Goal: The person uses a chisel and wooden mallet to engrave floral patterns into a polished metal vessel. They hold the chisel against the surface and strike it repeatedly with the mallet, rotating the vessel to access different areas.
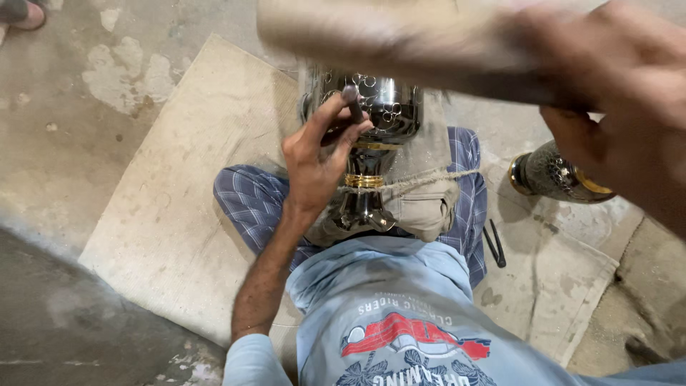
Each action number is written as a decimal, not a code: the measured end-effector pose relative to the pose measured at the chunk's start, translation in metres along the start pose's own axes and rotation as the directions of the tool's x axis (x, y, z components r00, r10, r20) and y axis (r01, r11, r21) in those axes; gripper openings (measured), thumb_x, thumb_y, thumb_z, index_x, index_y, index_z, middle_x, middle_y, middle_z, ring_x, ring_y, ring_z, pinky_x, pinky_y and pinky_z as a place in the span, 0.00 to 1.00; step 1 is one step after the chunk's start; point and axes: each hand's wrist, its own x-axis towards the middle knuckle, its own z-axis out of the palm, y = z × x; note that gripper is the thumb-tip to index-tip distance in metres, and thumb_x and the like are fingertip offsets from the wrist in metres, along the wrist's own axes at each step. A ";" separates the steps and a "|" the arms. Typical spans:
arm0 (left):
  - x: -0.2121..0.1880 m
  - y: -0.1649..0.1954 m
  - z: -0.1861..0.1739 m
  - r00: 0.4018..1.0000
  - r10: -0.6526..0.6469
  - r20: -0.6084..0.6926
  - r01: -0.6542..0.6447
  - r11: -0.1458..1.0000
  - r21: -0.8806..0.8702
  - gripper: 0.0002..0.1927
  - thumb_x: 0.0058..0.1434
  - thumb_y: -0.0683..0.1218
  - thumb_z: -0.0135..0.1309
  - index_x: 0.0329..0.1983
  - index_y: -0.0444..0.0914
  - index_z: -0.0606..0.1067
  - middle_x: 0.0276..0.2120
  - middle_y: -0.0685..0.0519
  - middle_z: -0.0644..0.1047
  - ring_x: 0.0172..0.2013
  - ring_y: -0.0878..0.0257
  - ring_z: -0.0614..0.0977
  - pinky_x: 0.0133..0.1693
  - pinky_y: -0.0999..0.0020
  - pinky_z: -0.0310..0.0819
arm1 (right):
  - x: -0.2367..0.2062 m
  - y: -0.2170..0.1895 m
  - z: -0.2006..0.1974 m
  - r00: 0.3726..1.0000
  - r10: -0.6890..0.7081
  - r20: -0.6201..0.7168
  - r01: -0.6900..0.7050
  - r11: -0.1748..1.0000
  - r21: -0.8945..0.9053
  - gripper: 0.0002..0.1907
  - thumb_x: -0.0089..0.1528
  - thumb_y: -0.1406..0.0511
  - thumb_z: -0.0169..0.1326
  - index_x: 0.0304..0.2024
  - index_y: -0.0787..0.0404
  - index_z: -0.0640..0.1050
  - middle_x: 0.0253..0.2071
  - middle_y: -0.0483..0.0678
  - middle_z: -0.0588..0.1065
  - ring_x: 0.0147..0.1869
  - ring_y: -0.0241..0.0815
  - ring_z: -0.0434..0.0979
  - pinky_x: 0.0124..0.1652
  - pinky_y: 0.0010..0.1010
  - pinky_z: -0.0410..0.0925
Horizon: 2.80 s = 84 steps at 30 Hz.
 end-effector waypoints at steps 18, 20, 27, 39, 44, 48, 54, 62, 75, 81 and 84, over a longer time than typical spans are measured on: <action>0.021 -0.004 -0.012 0.971 0.151 0.185 -0.167 0.983 0.074 0.23 0.71 0.47 0.62 0.67 0.48 0.69 0.50 0.49 0.83 0.49 0.59 0.88 0.45 0.64 0.91 | -0.027 0.000 0.020 0.969 0.245 -0.027 -0.218 0.904 0.367 0.42 0.51 0.80 0.67 0.68 0.65 0.70 0.48 0.64 0.72 0.42 0.57 0.76 0.41 0.43 0.73; 0.024 -0.002 -0.014 0.966 0.126 0.224 -0.137 0.990 0.034 0.22 0.71 0.47 0.61 0.66 0.48 0.71 0.50 0.50 0.83 0.48 0.60 0.89 0.46 0.65 0.91 | -0.036 -0.005 0.024 0.944 0.328 -0.025 -0.272 0.823 0.498 0.41 0.55 0.81 0.64 0.70 0.66 0.66 0.53 0.66 0.72 0.47 0.58 0.77 0.43 0.44 0.73; 0.030 0.005 -0.020 0.924 0.218 0.315 -0.270 0.953 0.134 0.14 0.72 0.45 0.60 0.59 0.49 0.75 0.47 0.52 0.84 0.45 0.63 0.88 0.46 0.66 0.89 | -0.068 -0.005 0.058 0.977 0.211 -0.039 -0.192 0.940 0.281 0.38 0.64 0.74 0.64 0.74 0.57 0.64 0.47 0.57 0.75 0.40 0.49 0.78 0.40 0.39 0.75; 0.068 0.048 -0.040 0.791 0.271 0.549 -0.362 0.930 0.062 0.24 0.70 0.38 0.52 0.67 0.51 0.74 0.49 0.55 0.84 0.45 0.58 0.86 0.49 0.61 0.84 | -0.120 -0.025 0.153 0.880 0.307 -0.362 -0.265 0.951 0.161 0.22 0.65 0.69 0.60 0.61 0.59 0.75 0.29 0.49 0.78 0.24 0.39 0.71 0.23 0.34 0.67; 0.074 0.054 -0.043 0.778 0.266 0.569 -0.350 0.936 0.041 0.26 0.68 0.37 0.53 0.67 0.51 0.73 0.47 0.54 0.83 0.44 0.55 0.86 0.48 0.59 0.84 | -0.132 -0.038 0.179 0.791 0.425 -0.441 -0.201 0.861 0.468 0.16 0.74 0.72 0.50 0.64 0.69 0.69 0.38 0.52 0.78 0.33 0.39 0.76 0.30 0.29 0.70; 0.073 0.052 -0.043 0.770 0.264 0.581 -0.359 0.932 0.051 0.26 0.68 0.38 0.54 0.67 0.52 0.73 0.48 0.55 0.83 0.44 0.56 0.86 0.48 0.60 0.84 | -0.141 -0.042 0.186 0.834 0.443 -0.329 -0.282 0.854 0.437 0.15 0.68 0.69 0.54 0.58 0.65 0.74 0.32 0.51 0.76 0.29 0.40 0.72 0.28 0.35 0.66; 0.071 0.044 -0.043 0.678 0.306 0.668 -0.494 0.863 0.106 0.30 0.66 0.38 0.55 0.69 0.57 0.72 0.48 0.57 0.83 0.43 0.59 0.86 0.47 0.62 0.85 | -0.150 -0.055 0.193 0.769 0.504 -0.394 -0.227 0.791 0.569 0.18 0.66 0.59 0.57 0.51 0.63 0.69 0.31 0.51 0.72 0.31 0.44 0.72 0.31 0.35 0.67; 0.077 0.039 -0.029 0.735 0.151 0.661 -0.323 0.935 0.146 0.26 0.67 0.40 0.59 0.66 0.55 0.74 0.39 0.59 0.84 0.33 0.62 0.86 0.39 0.66 0.85 | -0.142 -0.067 0.197 0.747 0.632 -0.206 -0.434 0.699 0.568 0.25 0.74 0.69 0.56 0.71 0.62 0.65 0.46 0.55 0.77 0.42 0.45 0.80 0.40 0.31 0.76; 0.085 0.057 -0.043 0.741 0.206 0.639 -0.298 0.954 0.038 0.24 0.68 0.43 0.58 0.67 0.51 0.73 0.44 0.56 0.83 0.38 0.58 0.86 0.41 0.60 0.83 | -0.149 -0.054 0.194 0.779 0.558 -0.286 -0.368 0.776 0.513 0.24 0.61 0.72 0.62 0.60 0.66 0.73 0.48 0.55 0.71 0.46 0.57 0.75 0.46 0.47 0.72; 0.082 0.059 -0.044 0.728 0.238 0.643 -0.369 0.927 0.074 0.22 0.70 0.43 0.53 0.67 0.53 0.74 0.44 0.55 0.84 0.37 0.57 0.85 0.41 0.60 0.83 | -0.155 -0.035 0.192 0.800 0.445 -0.402 -0.348 0.890 0.293 0.20 0.55 0.73 0.58 0.51 0.63 0.78 0.36 0.53 0.76 0.37 0.54 0.75 0.38 0.46 0.69; 0.077 0.056 -0.045 0.731 0.261 0.630 -0.430 0.894 0.128 0.24 0.69 0.42 0.53 0.67 0.52 0.74 0.45 0.53 0.83 0.39 0.56 0.85 0.43 0.60 0.84 | -0.152 -0.047 0.184 0.825 0.505 -0.255 -0.422 0.849 0.317 0.27 0.59 0.74 0.58 0.61 0.63 0.76 0.38 0.51 0.76 0.39 0.51 0.75 0.38 0.41 0.70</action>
